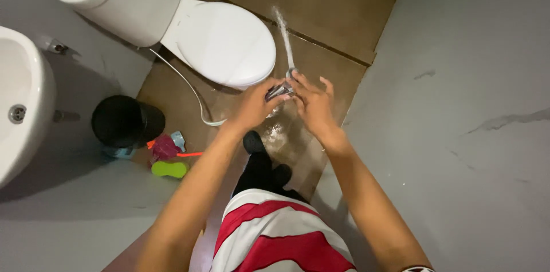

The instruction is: Cleaning a hand-held bidet sprayer in a bathroom.

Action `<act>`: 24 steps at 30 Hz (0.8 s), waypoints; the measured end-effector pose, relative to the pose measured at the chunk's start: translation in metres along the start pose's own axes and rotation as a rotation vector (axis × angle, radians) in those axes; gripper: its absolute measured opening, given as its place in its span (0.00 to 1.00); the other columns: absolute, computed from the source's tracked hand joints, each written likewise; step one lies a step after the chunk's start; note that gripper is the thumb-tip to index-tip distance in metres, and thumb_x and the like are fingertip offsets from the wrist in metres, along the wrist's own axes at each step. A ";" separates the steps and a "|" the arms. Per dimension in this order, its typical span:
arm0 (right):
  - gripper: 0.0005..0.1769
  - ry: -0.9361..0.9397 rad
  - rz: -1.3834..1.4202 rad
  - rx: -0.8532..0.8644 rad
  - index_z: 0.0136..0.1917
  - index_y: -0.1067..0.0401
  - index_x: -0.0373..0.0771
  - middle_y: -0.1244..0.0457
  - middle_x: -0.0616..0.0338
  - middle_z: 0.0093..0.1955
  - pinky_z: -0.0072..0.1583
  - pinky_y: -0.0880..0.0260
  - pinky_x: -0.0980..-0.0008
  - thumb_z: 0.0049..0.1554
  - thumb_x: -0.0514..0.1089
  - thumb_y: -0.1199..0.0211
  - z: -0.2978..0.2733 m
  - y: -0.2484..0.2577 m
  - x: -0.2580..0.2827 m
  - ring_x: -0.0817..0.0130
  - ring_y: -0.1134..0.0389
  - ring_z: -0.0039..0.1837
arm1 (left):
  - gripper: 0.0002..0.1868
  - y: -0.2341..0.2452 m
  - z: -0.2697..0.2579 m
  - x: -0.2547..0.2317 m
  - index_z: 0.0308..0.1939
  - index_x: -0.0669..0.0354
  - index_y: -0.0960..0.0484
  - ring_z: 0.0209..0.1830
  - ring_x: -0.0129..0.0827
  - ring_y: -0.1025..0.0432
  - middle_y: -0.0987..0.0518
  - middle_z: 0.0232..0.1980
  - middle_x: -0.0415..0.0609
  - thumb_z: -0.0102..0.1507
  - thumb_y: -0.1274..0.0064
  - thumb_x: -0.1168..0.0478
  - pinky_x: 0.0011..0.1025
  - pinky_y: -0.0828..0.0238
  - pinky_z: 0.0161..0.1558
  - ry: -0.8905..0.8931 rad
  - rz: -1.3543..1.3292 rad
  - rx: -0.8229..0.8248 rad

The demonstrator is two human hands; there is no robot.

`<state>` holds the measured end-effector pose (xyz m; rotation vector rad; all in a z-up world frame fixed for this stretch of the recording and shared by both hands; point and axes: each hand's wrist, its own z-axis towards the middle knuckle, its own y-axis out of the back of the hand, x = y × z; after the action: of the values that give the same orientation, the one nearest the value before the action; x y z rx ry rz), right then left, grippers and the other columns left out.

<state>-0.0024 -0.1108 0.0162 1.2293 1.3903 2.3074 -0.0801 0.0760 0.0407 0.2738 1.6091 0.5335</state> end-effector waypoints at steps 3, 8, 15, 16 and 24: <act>0.29 0.017 -0.082 0.005 0.69 0.27 0.50 0.37 0.62 0.75 0.76 0.53 0.47 0.55 0.35 0.33 0.010 0.006 -0.002 0.66 0.33 0.70 | 0.24 0.004 0.009 -0.004 0.57 0.54 0.19 0.47 0.49 0.21 0.16 0.49 0.54 0.63 0.38 0.46 0.40 0.27 0.46 -0.009 0.056 -0.010; 0.29 0.028 -0.111 -0.034 0.69 0.27 0.51 0.37 0.63 0.74 0.75 0.51 0.48 0.56 0.36 0.33 0.032 0.032 0.008 0.66 0.33 0.70 | 0.24 0.011 0.033 -0.014 0.56 0.52 0.19 0.47 0.48 0.20 0.15 0.48 0.52 0.62 0.38 0.45 0.40 0.26 0.46 -0.082 0.075 -0.047; 0.29 0.058 -0.144 -0.066 0.70 0.28 0.50 0.38 0.61 0.75 0.75 0.50 0.47 0.57 0.36 0.33 0.075 0.050 0.023 0.64 0.36 0.74 | 0.23 0.041 0.066 -0.030 0.58 0.53 0.21 0.45 0.44 0.19 0.15 0.48 0.50 0.63 0.40 0.47 0.39 0.26 0.46 -0.114 0.044 -0.021; 0.29 0.057 -0.148 -0.073 0.70 0.28 0.50 0.38 0.61 0.75 0.75 0.50 0.47 0.57 0.36 0.33 0.082 0.046 0.023 0.64 0.36 0.74 | 0.23 0.045 0.069 -0.027 0.58 0.53 0.21 0.45 0.44 0.19 0.15 0.48 0.50 0.63 0.40 0.47 0.39 0.26 0.46 -0.122 0.044 -0.020; 0.29 0.071 -0.150 0.077 0.69 0.28 0.48 0.38 0.60 0.74 0.76 0.52 0.46 0.55 0.36 0.35 0.102 0.014 0.027 0.63 0.37 0.74 | 0.23 0.063 0.068 0.007 0.58 0.54 0.22 0.46 0.43 0.19 0.15 0.47 0.52 0.64 0.40 0.48 0.38 0.26 0.46 -0.084 -0.024 -0.019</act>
<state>0.0581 -0.0374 0.0646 1.0331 1.5515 2.2354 -0.0225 0.1457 0.0635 0.2595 1.5231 0.5121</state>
